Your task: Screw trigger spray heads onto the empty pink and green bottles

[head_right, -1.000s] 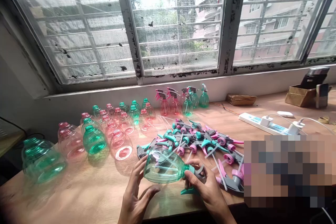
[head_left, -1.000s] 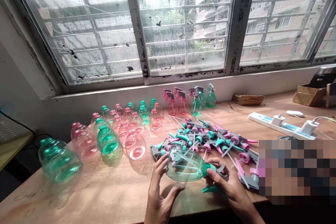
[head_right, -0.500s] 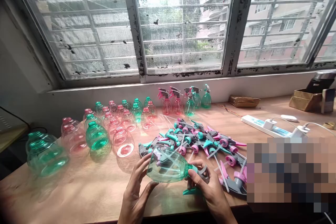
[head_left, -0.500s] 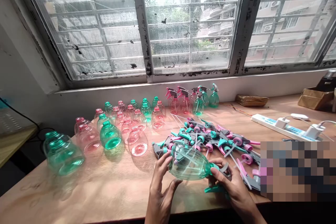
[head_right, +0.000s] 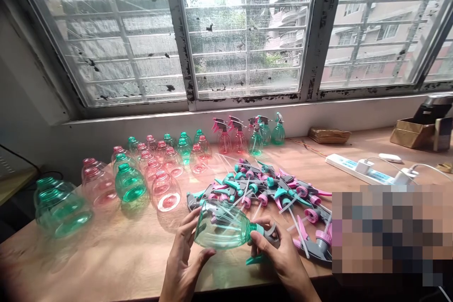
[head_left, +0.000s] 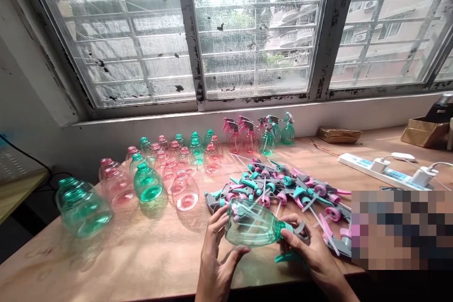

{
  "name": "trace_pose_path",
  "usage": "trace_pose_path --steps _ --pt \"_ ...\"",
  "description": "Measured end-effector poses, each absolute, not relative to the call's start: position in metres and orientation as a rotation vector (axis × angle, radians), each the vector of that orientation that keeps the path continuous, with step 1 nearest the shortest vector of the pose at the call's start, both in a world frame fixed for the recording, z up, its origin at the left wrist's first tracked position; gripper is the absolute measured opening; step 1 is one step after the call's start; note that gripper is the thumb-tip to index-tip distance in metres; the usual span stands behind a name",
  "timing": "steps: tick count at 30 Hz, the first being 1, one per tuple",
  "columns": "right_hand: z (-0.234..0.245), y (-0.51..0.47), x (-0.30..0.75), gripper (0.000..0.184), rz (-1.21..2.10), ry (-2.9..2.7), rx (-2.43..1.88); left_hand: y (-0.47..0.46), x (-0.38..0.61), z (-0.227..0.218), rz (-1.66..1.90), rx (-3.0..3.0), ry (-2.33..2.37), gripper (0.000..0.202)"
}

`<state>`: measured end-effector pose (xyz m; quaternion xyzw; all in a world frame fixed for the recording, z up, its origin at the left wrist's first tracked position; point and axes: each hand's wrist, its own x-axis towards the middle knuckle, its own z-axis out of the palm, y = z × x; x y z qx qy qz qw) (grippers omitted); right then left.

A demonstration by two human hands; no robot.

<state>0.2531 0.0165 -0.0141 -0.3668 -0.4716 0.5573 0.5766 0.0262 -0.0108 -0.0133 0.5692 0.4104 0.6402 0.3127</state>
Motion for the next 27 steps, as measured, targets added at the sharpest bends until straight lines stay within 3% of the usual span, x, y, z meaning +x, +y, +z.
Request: trace_pose_path --steps 8,13,24,27 --pt "-0.0162 0.0181 0.2550 0.043 1.318 -1.037 -0.837 -0.0096 0.0208 -0.0101 1.573 1.724 1.121 0.050" --pt "-0.0147 0.0157 0.2513 0.042 1.329 -1.084 -0.854 -0.0107 0.0220 -0.0126 1.515 1.612 1.192 0.070" --pt "-0.0124 0.0169 0.2544 0.044 1.319 -1.040 -0.859 -0.0126 0.0236 -0.0040 1.562 1.586 1.125 0.048" --pt "-0.0125 0.0168 0.2536 0.045 1.332 -1.040 -0.851 -0.0133 0.0250 -0.0051 1.623 1.619 1.191 0.055"
